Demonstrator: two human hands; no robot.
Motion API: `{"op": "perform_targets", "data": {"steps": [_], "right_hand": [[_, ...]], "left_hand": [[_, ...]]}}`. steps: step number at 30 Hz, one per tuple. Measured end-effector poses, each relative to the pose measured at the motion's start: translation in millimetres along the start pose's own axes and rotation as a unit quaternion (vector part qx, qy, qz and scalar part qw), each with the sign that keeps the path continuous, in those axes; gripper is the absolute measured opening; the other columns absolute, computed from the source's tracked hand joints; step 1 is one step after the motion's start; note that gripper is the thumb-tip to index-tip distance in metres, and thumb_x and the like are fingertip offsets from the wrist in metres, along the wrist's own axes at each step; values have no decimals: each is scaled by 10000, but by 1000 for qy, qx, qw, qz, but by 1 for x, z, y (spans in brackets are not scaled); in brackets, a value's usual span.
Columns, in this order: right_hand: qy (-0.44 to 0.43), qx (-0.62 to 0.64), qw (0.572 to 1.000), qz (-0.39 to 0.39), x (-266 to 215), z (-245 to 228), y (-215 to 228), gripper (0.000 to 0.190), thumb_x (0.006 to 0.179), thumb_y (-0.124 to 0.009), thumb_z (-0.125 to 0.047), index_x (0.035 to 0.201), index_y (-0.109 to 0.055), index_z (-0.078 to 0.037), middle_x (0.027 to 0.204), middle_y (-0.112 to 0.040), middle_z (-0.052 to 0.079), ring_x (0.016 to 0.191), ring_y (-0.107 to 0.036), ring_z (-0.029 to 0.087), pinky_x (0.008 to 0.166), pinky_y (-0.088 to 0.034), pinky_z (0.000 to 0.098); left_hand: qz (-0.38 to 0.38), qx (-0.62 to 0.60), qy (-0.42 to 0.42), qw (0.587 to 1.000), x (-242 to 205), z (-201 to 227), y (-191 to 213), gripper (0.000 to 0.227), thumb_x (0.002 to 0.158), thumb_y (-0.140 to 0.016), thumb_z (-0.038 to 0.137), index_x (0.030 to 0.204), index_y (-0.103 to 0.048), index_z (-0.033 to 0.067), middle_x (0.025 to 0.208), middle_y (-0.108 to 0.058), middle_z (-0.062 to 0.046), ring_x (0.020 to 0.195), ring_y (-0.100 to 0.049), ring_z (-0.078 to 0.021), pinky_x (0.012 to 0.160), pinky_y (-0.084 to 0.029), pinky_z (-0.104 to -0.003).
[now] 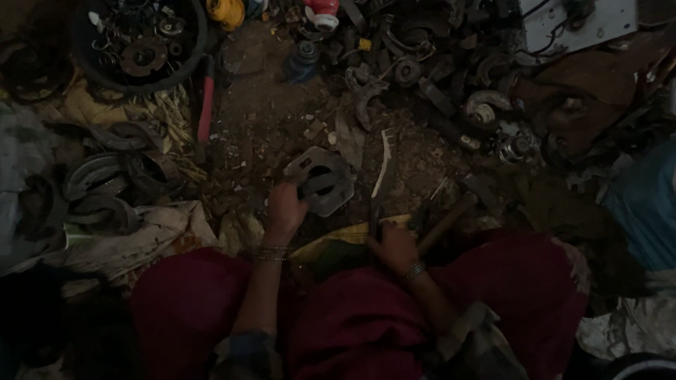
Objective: The person sits on the floor and repeatedly strikes a metal part with a hammer. They hold the part steady with one hand while striking it with the other, occasionally repositioning the part.
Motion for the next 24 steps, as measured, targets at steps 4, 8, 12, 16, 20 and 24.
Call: {"op": "perform_targets", "data": {"steps": [4, 8, 12, 16, 20, 24], "right_hand": [[-90, 128, 985, -66, 13, 34, -23, 675, 858, -712, -500, 1320, -582, -25, 892, -743, 194, 759, -729, 293, 729, -592, 450], [-52, 386, 920, -43, 25, 48, -34, 684, 897, -743, -491, 1293, -572, 39, 1142, -648, 139, 986, -643, 239, 838, -540, 406], [6, 656, 737, -160, 15, 39, -47, 478, 1031, -620, -400, 1076, -494, 59, 994, -534, 194, 905, -541, 299, 833, -510, 448], [292, 587, 753, -54, -11, 16, 0, 529, 998, -484, -478, 1340, -511, -75, 1253, -599, 62, 1034, -630, 184, 902, -524, 336], [18, 370, 927, 62, -1, 24, -8, 455, 1057, -594, -301, 1339, -546, 53, 1025, -666, 182, 848, -634, 259, 720, -541, 413], [59, 275, 948, 149, -42, -18, 29, 459, 1109, -588, -318, 1345, -553, 76, 893, -685, 201, 724, -612, 264, 597, -478, 396]], "left_hand": [[-75, -23, 55, 995, -5, 11, 11, 461, 902, -847, 302, 877, -679, -127, 711, -603, -241, 665, -660, -332, 668, -549, -472], [-15, -36, 7, 999, -11, 37, 39, 409, 870, -827, 210, 1137, -693, -70, 762, -644, -263, 686, -669, -368, 671, -548, -490], [9, -10, 2, 1000, -16, 37, 37, 178, 822, -761, 14, 949, -739, -110, 849, -650, -263, 772, -686, -385, 704, -570, -481], [50, -3, -24, 998, -19, 33, 26, 42, 774, -716, -75, 795, -723, -110, 839, -654, -266, 801, -670, -417, 708, -566, -503], [21, -32, -35, 999, -14, 24, 11, 155, 773, -670, -104, 920, -712, -75, 813, -645, -278, 748, -683, -393, 640, -581, -476], [44, -15, -60, 997, -12, 18, -6, 289, 784, -674, -74, 1071, -670, -45, 787, -652, -248, 730, -672, -359, 644, -565, -464]]}}
Point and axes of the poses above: each hand's wrist, its own x-axis towards the middle knuckle, its own y-axis out of the back of the hand, z = x × y, the point moved 9 cm from there along x, towards the middle knuckle
